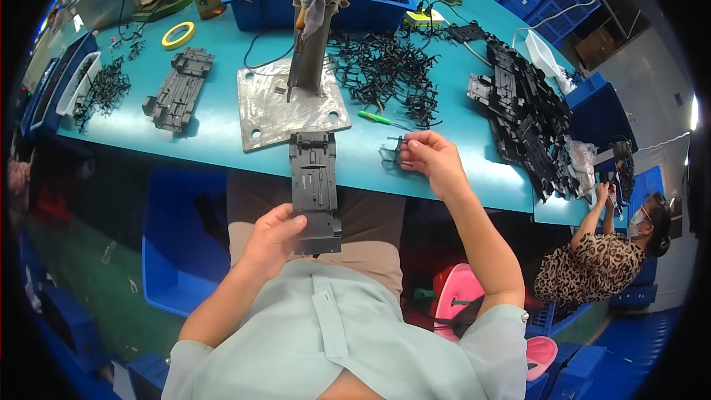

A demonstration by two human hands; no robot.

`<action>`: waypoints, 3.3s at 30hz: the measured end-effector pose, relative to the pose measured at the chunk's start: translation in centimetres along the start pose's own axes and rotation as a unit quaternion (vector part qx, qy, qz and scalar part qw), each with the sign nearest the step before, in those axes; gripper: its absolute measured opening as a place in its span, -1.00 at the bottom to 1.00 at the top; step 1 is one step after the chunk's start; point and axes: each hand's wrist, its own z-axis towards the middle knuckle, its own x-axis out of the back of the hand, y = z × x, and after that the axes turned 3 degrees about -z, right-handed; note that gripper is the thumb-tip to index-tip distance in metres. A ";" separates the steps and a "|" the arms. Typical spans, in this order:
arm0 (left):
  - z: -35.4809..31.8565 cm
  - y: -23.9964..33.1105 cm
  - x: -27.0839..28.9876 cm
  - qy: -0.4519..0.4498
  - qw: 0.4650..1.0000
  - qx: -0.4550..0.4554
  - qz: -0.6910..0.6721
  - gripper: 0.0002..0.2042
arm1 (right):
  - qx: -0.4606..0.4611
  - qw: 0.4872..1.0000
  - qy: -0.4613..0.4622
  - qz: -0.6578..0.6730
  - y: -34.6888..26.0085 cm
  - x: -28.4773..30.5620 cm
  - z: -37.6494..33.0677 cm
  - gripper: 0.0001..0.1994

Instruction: Assembling plastic components onto a toy car chassis at a factory workbench.

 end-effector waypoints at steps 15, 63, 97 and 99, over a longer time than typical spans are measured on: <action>-0.4 0.0 -0.4 0.009 1.000 -0.010 0.010 -0.83 | 0.509 0.645 -0.034 -0.569 -0.7 -0.8 -1.9 -0.81; -3.4 -2.4 0.3 0.128 0.960 -0.233 0.084 -0.96 | 0.060 0.982 -0.123 -0.130 6.4 -12.3 -10.0 -0.87; -4.7 -3.8 -0.6 0.156 0.908 -0.340 0.192 -0.93 | -0.038 0.986 -0.159 -0.027 7.4 -14.3 -10.1 -0.85; -4.6 -4.0 -0.2 0.164 0.902 -0.347 0.198 -0.93 | -0.014 0.988 -0.153 -0.025 7.7 -14.5 -10.2 -0.85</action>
